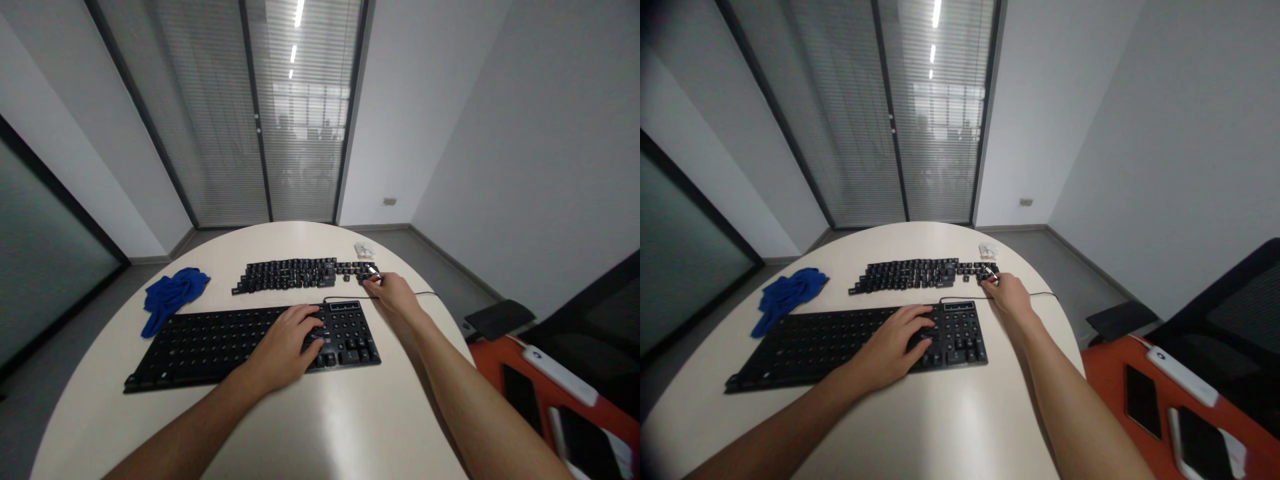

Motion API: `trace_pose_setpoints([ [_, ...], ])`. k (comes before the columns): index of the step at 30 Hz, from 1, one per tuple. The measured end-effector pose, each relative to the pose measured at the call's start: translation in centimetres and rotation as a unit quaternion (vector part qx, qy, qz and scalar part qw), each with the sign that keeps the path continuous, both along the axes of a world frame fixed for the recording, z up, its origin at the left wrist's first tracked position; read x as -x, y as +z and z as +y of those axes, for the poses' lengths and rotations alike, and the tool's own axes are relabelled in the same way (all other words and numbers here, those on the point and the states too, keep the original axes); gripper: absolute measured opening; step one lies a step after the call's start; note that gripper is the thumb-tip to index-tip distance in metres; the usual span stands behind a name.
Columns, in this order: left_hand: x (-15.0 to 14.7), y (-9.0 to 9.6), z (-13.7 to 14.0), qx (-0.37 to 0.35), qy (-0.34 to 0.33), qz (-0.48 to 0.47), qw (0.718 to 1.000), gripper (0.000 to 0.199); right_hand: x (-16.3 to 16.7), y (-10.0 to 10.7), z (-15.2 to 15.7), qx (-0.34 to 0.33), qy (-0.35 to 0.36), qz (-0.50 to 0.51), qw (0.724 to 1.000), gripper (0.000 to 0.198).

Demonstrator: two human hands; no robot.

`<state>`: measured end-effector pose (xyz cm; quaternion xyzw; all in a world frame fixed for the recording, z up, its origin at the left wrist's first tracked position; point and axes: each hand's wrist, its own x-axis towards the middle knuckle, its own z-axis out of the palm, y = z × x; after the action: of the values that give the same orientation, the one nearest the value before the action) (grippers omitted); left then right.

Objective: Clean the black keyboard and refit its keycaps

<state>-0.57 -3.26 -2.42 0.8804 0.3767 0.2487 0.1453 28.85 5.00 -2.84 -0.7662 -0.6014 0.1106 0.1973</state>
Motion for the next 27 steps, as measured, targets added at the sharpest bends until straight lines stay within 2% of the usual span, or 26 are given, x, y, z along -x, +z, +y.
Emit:
trace_pose_setpoints([
  [6,0.1,0.0,0.0,0.000,-0.001,-0.002,1.000,0.022,0.2,0.5,-0.1,-0.008,0.003,0.001,1.000,0.036],
  [9,0.2,0.0,0.0,0.001,-0.005,0.008,1.000,0.032,0.3,1.1,-0.3,-0.031,-0.010,0.004,0.999,0.043],
  [13,0.3,0.0,-0.2,0.011,-0.044,0.059,0.997,0.057,0.7,2.5,-1.1,-0.115,0.010,0.064,0.991,0.058],
  [17,0.3,0.1,-0.2,0.017,-0.045,0.082,0.995,0.055,1.4,3.6,-2.2,-0.210,0.087,0.151,0.962,0.068],
  [20,0.1,0.5,-0.3,0.008,-0.037,0.074,0.997,0.052,1.9,3.9,-2.9,-0.176,0.148,0.246,0.942,0.066],
  [24,-0.3,1.2,-0.3,-0.002,-0.032,0.060,0.998,0.046,2.2,4.0,-3.5,-0.105,0.224,0.388,0.888,0.048],
  [27,-0.5,1.4,-0.2,0.002,-0.031,0.062,0.998,0.040,2.3,4.2,-4.2,-0.024,0.282,0.423,0.861,0.045],
])
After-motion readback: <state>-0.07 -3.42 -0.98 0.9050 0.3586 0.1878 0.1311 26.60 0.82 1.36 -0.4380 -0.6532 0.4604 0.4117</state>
